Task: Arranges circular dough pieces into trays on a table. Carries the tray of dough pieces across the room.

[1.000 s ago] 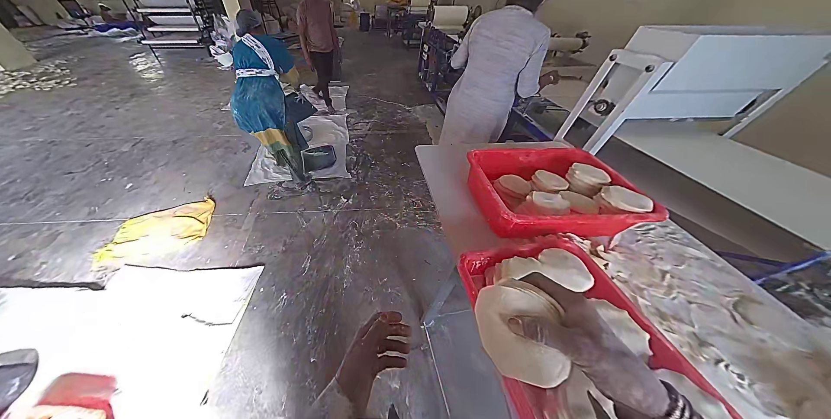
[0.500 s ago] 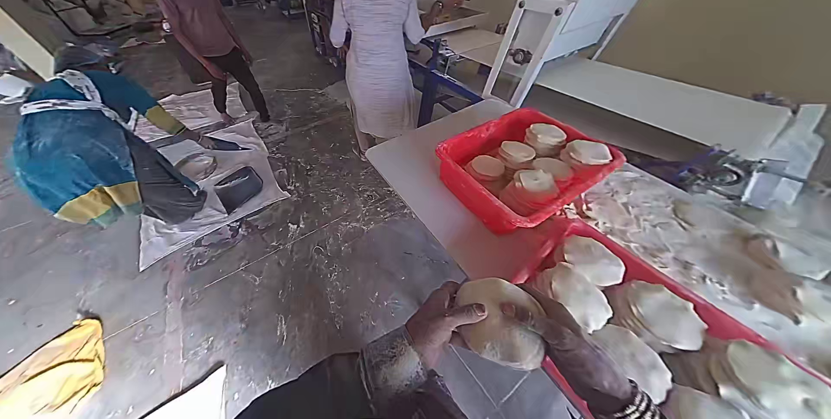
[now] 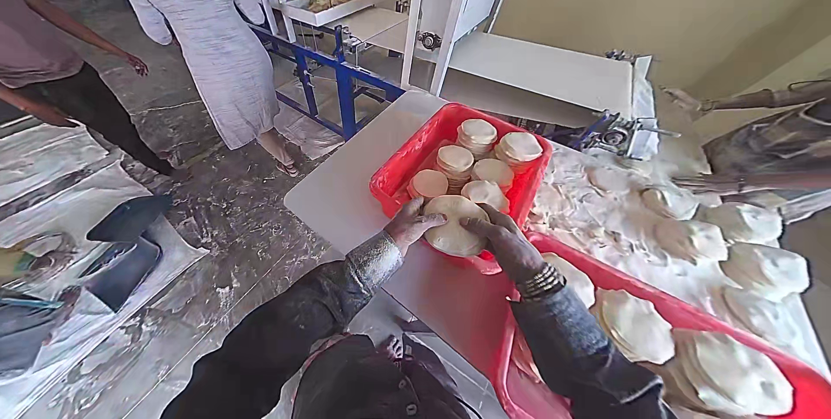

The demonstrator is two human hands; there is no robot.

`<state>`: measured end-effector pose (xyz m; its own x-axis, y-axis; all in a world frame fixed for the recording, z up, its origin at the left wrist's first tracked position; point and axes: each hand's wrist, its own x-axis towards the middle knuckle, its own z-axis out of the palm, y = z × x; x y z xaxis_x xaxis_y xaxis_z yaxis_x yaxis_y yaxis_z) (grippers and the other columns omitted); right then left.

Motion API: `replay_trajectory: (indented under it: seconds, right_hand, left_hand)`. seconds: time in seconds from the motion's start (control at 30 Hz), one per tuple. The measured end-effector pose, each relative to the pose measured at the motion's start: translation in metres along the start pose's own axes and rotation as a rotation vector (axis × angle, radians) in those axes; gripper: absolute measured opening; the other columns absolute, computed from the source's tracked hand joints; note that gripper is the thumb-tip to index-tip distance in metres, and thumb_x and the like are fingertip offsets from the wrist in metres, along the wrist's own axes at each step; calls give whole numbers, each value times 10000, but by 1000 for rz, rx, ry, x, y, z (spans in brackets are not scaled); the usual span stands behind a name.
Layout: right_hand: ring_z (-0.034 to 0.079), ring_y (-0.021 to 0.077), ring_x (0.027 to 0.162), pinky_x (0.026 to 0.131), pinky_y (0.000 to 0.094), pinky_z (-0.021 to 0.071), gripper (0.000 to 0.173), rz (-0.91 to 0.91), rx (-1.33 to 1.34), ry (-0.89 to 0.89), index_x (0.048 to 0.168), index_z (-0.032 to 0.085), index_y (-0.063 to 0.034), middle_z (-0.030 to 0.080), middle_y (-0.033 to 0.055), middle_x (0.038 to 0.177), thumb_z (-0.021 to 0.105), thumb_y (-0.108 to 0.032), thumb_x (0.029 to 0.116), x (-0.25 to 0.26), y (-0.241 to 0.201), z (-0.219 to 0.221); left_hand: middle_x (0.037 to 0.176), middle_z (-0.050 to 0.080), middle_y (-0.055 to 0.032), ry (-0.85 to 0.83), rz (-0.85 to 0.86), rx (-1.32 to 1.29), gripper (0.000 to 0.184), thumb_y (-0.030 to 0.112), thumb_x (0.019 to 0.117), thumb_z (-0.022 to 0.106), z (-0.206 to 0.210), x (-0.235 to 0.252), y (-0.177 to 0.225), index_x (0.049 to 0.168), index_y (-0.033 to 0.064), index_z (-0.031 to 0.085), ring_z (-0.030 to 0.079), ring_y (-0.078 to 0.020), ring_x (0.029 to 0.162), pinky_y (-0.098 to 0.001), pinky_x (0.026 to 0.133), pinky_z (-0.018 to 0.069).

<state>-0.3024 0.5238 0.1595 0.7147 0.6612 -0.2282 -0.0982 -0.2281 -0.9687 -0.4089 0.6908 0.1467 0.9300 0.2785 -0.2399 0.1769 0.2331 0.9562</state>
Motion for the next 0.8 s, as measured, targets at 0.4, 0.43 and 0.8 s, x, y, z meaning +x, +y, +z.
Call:
replay_trajectory:
  seconds: [0.4,0.43,0.8]
  right_hand:
    - [606,323,1162,939,468,535,508,272,-77,311,1414,499,12,558,260,1340,652,-148,957,150,21,10]
    - [595,328,1185,957,473,525,514,294,-76,332,1427,485,16,546,265,1359,647,-147,967,157,23,11]
    - [562,356,1299,1114,507,415,536,448,-449,427,1403,530,13,604,248,1346,691,-261,972,195,31,31]
  left_hand:
    - [1342,556,-252,-276,-254,473,616,65,912,715,-56,192,17,1445,-18,419,612,-306,1166,-445,960,531]
    - [1373,540,-264,-304,-247,530,627,71,910,720,-59,205,16,1449,-32,416,583,-321,1222,-460,1020,492]
    - [1457,477,-294,-441,-135,954,733,131,891,774,-74,262,7,1488,-37,385,473,-400,1368,-524,1146,370]
